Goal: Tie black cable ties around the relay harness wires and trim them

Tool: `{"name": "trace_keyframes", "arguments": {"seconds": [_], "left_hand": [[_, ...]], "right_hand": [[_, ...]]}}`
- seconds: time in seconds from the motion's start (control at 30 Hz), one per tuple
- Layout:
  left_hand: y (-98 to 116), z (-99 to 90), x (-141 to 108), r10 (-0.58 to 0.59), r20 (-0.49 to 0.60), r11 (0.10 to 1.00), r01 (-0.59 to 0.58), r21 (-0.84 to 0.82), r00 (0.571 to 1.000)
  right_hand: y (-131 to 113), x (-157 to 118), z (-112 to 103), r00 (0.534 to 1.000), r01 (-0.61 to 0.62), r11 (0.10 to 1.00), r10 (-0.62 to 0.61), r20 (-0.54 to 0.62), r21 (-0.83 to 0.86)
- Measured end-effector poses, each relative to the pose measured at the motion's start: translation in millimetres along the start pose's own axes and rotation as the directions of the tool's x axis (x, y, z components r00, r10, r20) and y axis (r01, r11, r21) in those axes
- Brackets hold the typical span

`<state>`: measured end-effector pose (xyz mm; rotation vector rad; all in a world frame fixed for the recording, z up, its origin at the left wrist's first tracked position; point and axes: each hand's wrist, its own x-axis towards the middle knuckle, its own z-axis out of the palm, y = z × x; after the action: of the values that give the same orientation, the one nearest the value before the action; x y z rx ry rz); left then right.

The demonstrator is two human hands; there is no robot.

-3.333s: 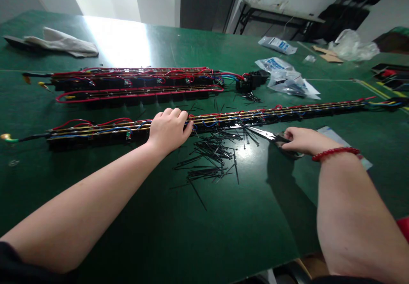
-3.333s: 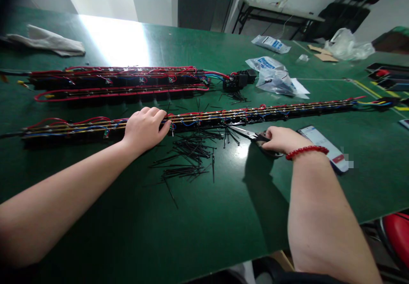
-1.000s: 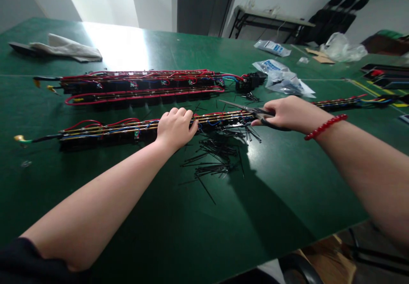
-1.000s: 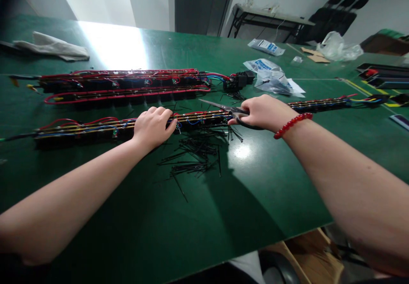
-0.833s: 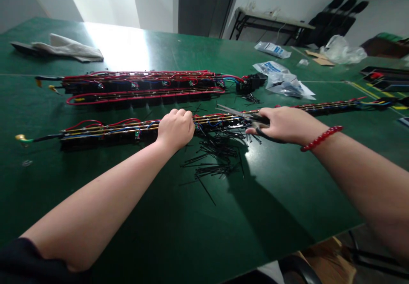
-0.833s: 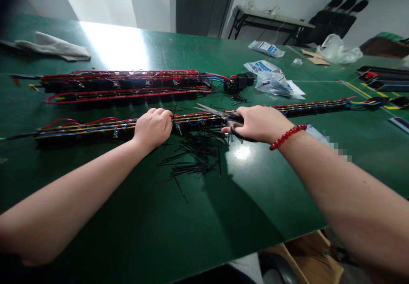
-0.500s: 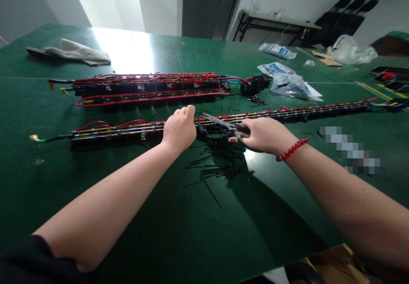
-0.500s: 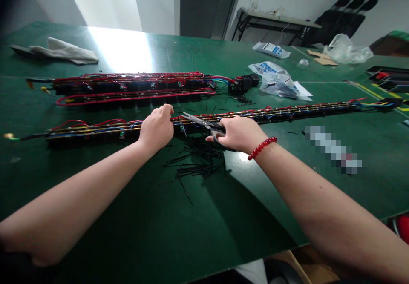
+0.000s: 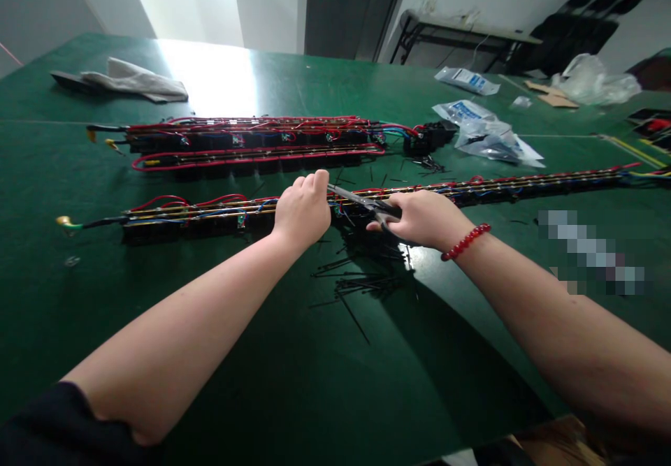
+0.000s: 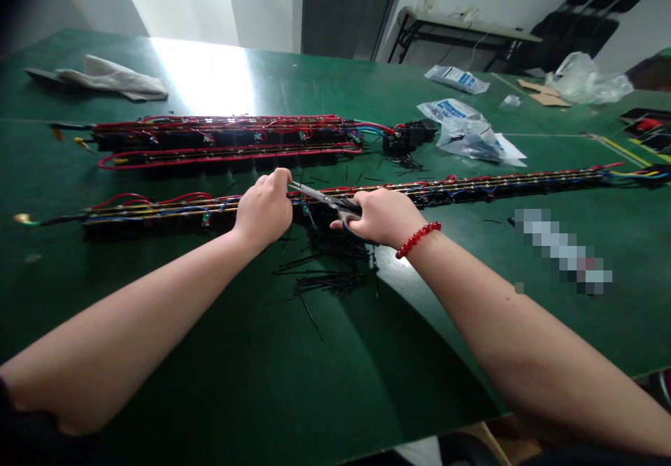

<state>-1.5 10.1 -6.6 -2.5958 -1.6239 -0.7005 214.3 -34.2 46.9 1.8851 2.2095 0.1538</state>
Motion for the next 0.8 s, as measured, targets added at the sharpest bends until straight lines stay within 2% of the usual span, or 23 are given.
{"name": "trace_keyframes", "arguments": {"seconds": [0.27, 0.4, 0.47, 0.53, 0.63, 0.7, 0.8], "left_hand": [[0, -1.4, 0, -0.012, 0.016, 1.0, 0.012, -0.017, 1.0], [-1, -1.5, 0, -0.016, 0.024, 0.999, 0.017, -0.027, 1.0], [-1, -1.4, 0, -0.022, 0.032, 0.999, 0.023, -0.029, 0.999], [-1, -1.2, 1, -0.023, 0.035, 0.999, 0.024, -0.027, 0.999], [0, -0.6, 1, -0.018, 0.034, 1.0, 0.018, -0.021, 0.999], [0, 0.0, 1, -0.021, 0.034, 1.0, 0.021, -0.015, 0.999], [-1, 0.6, 1, -0.016, 0.031, 1.0, 0.016, -0.013, 0.999]], "right_hand": [[9, -2, -3, 0.998, -0.044, 0.998, 0.042, -0.053, -0.037], [28, -8, -9, 0.997, -0.071, 0.996, 0.069, 0.032, 0.057], [40, -11, -14, 0.986, -0.039, 0.982, 0.008, 0.168, 0.182], [53, -13, -20, 0.939, -0.052, 0.955, -0.052, 0.339, 0.291], [65, -12, -25, 0.816, -0.132, 0.916, -0.117, 0.566, 0.38], [68, -8, -25, 0.767, -0.172, 0.893, -0.144, 0.625, 0.417], [66, -1, -23, 0.748, -0.172, 0.844, -0.224, 0.625, 0.508]]}}
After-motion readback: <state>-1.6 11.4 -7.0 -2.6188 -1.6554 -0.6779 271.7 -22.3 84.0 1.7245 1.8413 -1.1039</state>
